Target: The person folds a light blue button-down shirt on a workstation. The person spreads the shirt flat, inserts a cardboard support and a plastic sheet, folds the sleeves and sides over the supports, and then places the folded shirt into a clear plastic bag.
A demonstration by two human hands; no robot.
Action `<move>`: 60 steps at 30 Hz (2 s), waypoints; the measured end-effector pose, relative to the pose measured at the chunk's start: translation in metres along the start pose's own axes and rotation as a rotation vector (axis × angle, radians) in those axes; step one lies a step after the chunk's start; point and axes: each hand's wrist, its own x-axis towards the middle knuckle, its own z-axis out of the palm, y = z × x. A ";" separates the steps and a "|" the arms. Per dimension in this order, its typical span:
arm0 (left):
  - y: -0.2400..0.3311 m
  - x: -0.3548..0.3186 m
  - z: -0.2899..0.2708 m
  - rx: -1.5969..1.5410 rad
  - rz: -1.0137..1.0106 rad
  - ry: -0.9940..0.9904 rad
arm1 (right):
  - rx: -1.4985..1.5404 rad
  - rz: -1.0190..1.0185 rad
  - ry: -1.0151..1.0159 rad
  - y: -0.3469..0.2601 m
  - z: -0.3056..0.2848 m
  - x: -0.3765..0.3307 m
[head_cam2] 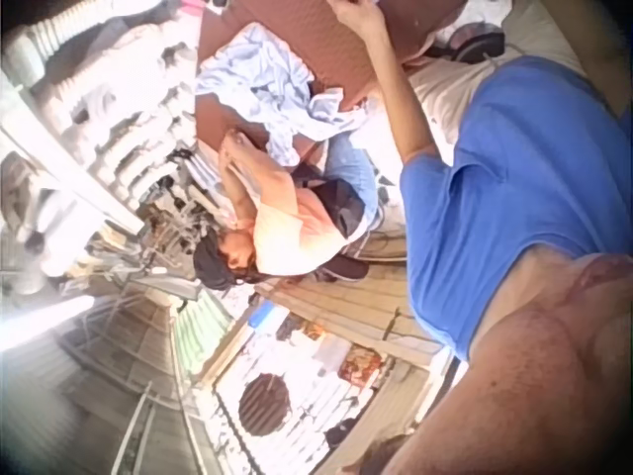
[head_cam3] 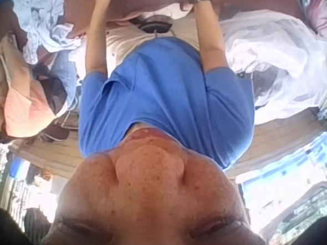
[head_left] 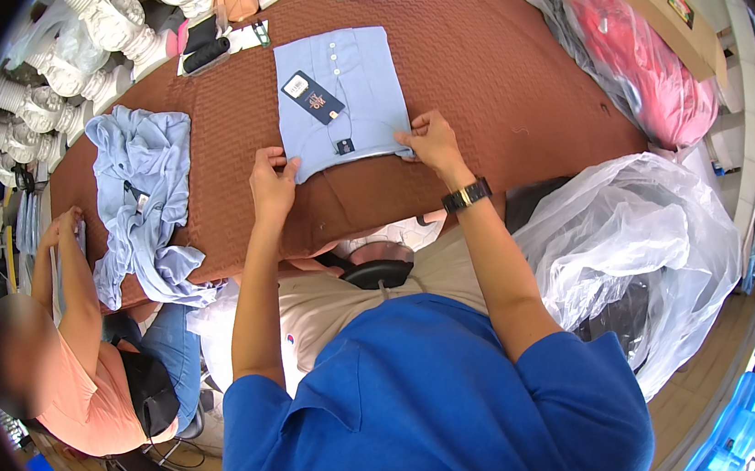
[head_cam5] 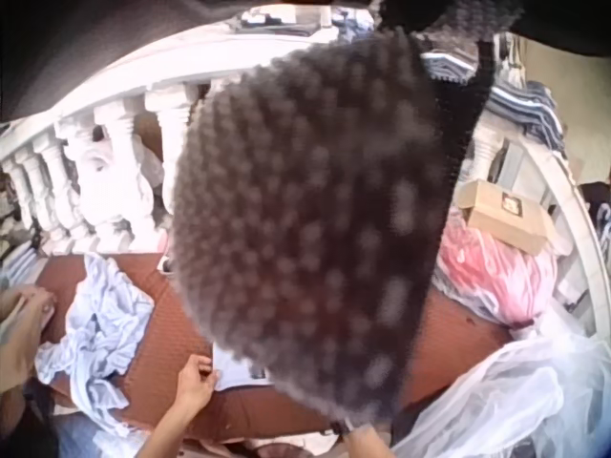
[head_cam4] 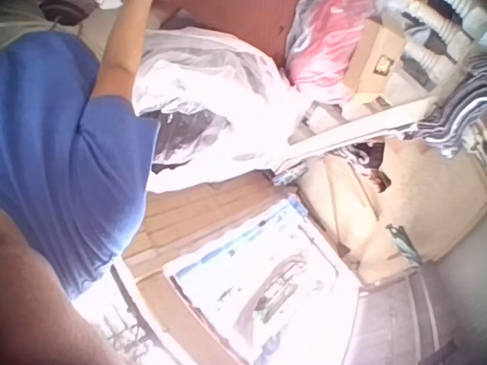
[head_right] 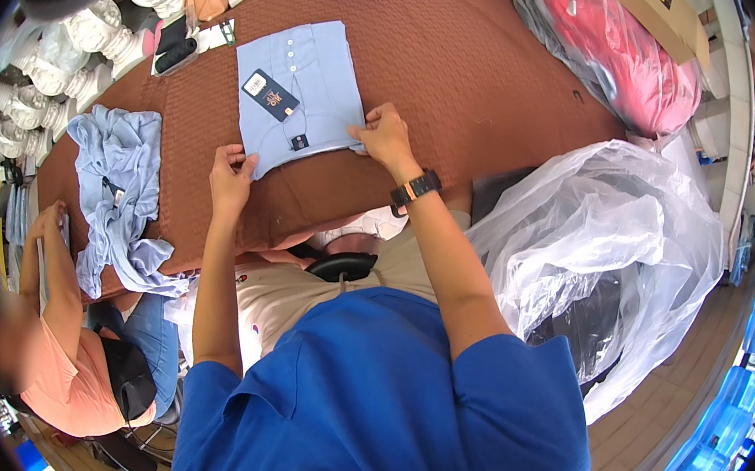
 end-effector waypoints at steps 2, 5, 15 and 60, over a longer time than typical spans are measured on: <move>0.016 -0.017 -0.005 0.267 0.096 0.147 | -0.262 -0.081 0.110 -0.006 -0.003 -0.012; 0.042 -0.005 -0.018 0.416 0.386 0.275 | -0.480 -0.500 0.290 -0.036 -0.003 -0.003; 0.029 0.058 0.058 0.592 0.758 -0.007 | -0.812 -0.834 0.118 -0.002 0.053 0.049; 0.048 0.041 0.105 0.757 0.908 -0.041 | -0.426 -0.812 0.048 -0.088 -0.010 -0.054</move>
